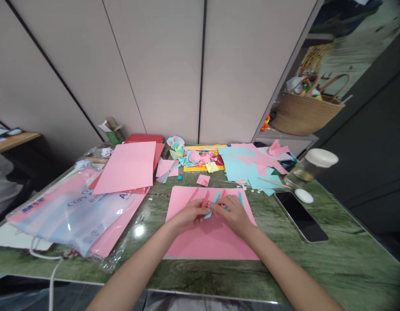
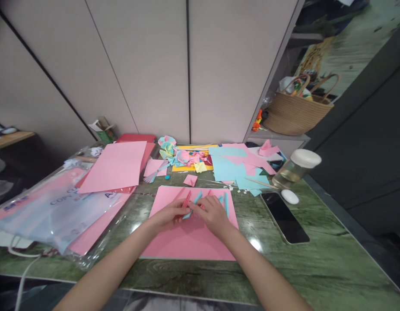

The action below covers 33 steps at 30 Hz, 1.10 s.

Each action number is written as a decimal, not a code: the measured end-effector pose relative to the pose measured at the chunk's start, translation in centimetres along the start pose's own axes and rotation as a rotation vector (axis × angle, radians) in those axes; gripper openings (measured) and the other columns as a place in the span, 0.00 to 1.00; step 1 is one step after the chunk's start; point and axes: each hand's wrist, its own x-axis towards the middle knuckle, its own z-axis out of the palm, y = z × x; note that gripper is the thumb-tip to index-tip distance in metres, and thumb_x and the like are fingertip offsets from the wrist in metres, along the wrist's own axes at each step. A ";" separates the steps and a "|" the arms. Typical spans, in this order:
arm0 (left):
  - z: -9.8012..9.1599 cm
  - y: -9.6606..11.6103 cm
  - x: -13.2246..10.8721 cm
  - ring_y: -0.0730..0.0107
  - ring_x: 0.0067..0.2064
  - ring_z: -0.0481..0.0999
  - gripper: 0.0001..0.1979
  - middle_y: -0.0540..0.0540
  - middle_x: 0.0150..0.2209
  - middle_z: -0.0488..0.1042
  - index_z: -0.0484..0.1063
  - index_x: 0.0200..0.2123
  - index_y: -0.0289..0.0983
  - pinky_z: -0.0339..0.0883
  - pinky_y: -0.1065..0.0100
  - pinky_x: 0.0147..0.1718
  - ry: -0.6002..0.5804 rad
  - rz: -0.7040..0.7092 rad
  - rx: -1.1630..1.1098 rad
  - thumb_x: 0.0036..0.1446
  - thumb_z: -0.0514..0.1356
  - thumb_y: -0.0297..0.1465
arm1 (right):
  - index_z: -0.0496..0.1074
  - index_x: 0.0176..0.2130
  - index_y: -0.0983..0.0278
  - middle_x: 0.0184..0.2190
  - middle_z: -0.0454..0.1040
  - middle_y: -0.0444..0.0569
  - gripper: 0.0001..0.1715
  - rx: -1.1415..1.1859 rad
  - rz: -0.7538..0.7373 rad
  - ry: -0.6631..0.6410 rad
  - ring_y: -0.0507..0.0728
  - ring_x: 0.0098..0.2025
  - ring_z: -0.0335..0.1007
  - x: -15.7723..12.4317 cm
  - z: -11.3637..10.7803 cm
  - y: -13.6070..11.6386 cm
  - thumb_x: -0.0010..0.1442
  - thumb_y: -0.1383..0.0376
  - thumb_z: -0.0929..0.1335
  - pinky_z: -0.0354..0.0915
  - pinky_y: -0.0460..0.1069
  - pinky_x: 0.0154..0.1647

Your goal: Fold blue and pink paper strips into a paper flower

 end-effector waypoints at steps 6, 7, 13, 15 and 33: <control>0.5 0.7 -0.5 0.84 0.20 0.54 0.13 0.52 0.24 0.61 0.63 0.31 0.33 0.42 0.74 0.19 -0.111 0.057 -0.053 0.43 0.62 0.32 | 0.58 0.52 0.60 0.28 0.63 0.45 0.26 0.787 0.642 0.090 0.51 0.28 0.61 1.3 -0.5 0.0 0.54 0.60 0.63 0.61 0.47 0.29; 0.5 0.9 -0.7 0.84 0.20 0.53 0.12 0.52 0.24 0.61 0.63 0.31 0.33 0.41 0.74 0.19 -0.147 0.053 -0.069 0.43 0.61 0.31 | 0.59 0.51 0.61 0.27 0.63 0.44 0.25 0.949 0.698 0.031 0.50 0.26 0.60 1.3 -0.6 0.1 0.53 0.59 0.63 0.60 0.46 0.27; 0.3 1.1 -1.2 0.83 0.19 0.52 0.10 0.50 0.23 0.62 0.63 0.30 0.32 0.40 0.73 0.19 -0.300 -0.056 -0.069 0.43 0.59 0.29 | 0.66 0.32 0.65 0.22 0.64 0.42 0.16 1.373 0.777 -0.104 0.48 0.22 0.58 1.0 -0.1 0.3 0.45 0.58 0.69 0.56 0.44 0.23; 0.3 1.2 -1.3 0.82 0.19 0.53 0.11 0.49 0.23 0.63 0.64 0.33 0.32 0.41 0.73 0.19 -0.328 -0.080 -0.020 0.45 0.58 0.31 | 0.65 0.28 0.65 0.21 0.65 0.42 0.14 1.381 0.754 -0.120 0.48 0.21 0.60 1.0 -0.2 0.0 0.45 0.58 0.69 0.56 0.44 0.22; 1.0 0.9 -1.4 0.77 0.24 0.54 0.07 0.53 0.23 0.55 0.65 0.32 0.36 0.49 0.73 0.23 -0.168 0.000 0.460 0.46 0.52 0.29 | 0.61 0.27 0.63 0.18 0.62 0.38 0.13 0.859 0.635 -0.090 0.49 0.21 0.61 1.2 -1.4 -1.2 0.46 0.60 0.69 0.56 0.44 0.22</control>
